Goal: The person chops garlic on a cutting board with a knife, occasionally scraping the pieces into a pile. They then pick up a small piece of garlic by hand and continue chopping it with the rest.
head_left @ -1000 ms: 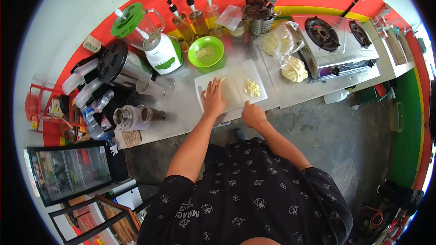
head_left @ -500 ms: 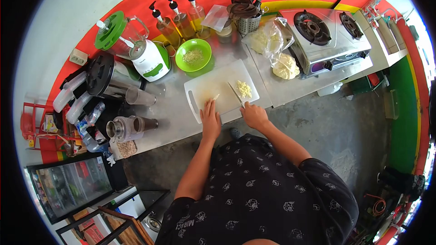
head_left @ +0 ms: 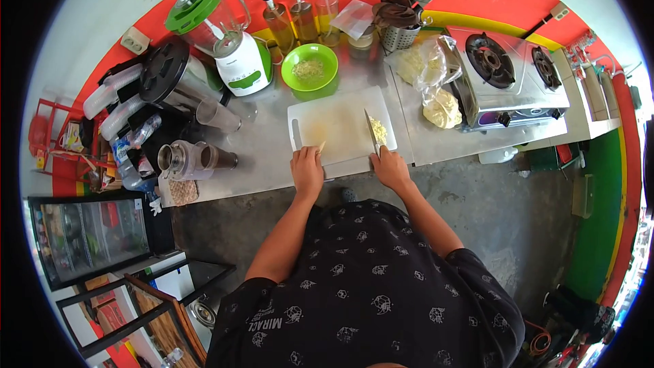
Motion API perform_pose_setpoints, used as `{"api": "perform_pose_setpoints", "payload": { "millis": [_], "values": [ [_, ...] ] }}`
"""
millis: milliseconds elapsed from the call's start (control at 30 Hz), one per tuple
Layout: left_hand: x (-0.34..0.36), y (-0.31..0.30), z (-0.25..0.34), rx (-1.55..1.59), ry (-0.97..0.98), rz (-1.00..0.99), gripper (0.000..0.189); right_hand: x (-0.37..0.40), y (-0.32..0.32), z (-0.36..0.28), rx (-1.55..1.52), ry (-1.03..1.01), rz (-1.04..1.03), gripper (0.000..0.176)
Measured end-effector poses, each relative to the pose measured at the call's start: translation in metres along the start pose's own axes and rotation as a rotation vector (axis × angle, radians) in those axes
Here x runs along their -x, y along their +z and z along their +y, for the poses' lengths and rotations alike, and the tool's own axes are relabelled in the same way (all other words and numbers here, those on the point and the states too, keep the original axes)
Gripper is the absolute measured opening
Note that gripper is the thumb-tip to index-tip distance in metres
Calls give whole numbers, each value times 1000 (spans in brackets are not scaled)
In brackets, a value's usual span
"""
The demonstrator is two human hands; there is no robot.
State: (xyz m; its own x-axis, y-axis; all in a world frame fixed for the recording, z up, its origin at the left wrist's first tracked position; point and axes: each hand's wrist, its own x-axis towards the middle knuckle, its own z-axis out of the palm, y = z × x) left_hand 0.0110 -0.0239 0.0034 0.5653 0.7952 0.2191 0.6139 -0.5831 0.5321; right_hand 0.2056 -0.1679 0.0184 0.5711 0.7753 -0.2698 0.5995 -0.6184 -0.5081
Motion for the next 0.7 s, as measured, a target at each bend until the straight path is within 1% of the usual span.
{"api": "perform_pose_setpoints", "payload": {
  "millis": [33,67,100,133,167,200,267,300,333,433,467,533,600,633,700],
  "values": [
    [-1,-2,-5,3,-66,-22,18,-1,3,-3,-29,-44,-14,38],
    [0,-3,-9,-2,-77,-14,18,-1,7,-6,-59,-88,-30,38],
    [2,-3,-15,65,-110,46,18,-1,13,-12,-60,-99,-36,38],
    [2,-3,-21,131,-139,109,18,-1,19,-18,-106,-150,-91,38],
    [5,-4,-27,123,-146,117,18,0,25,-25,-151,-202,-150,38],
    [9,-6,-30,153,-158,116,18,3,31,-32,-152,-213,-159,38],
    [11,-8,-36,178,-176,130,18,3,39,-45,-149,-266,-248,38],
    [14,-10,-33,215,-166,150,18,3,43,-47,-131,-320,-271,38],
    [15,-11,-30,254,-155,172,17,4,47,-49,-128,-326,-280,38],
    [18,-14,-24,311,-184,131,16,7,50,-48,-33,-327,-288,38],
    [18,-13,-22,311,-193,138,16,8,48,-47,-4,-293,-269,38],
    [21,-10,-21,339,-160,110,15,9,41,-46,29,-259,-254,38],
    [21,-7,-20,362,-153,99,15,11,29,-39,64,-154,-209,37],
    [19,-5,-19,384,-135,89,14,14,22,-37,64,-149,-206,37],
    [14,-2,-18,405,-128,71,14,17,7,-29,135,-59,-134,35]
  ]
}}
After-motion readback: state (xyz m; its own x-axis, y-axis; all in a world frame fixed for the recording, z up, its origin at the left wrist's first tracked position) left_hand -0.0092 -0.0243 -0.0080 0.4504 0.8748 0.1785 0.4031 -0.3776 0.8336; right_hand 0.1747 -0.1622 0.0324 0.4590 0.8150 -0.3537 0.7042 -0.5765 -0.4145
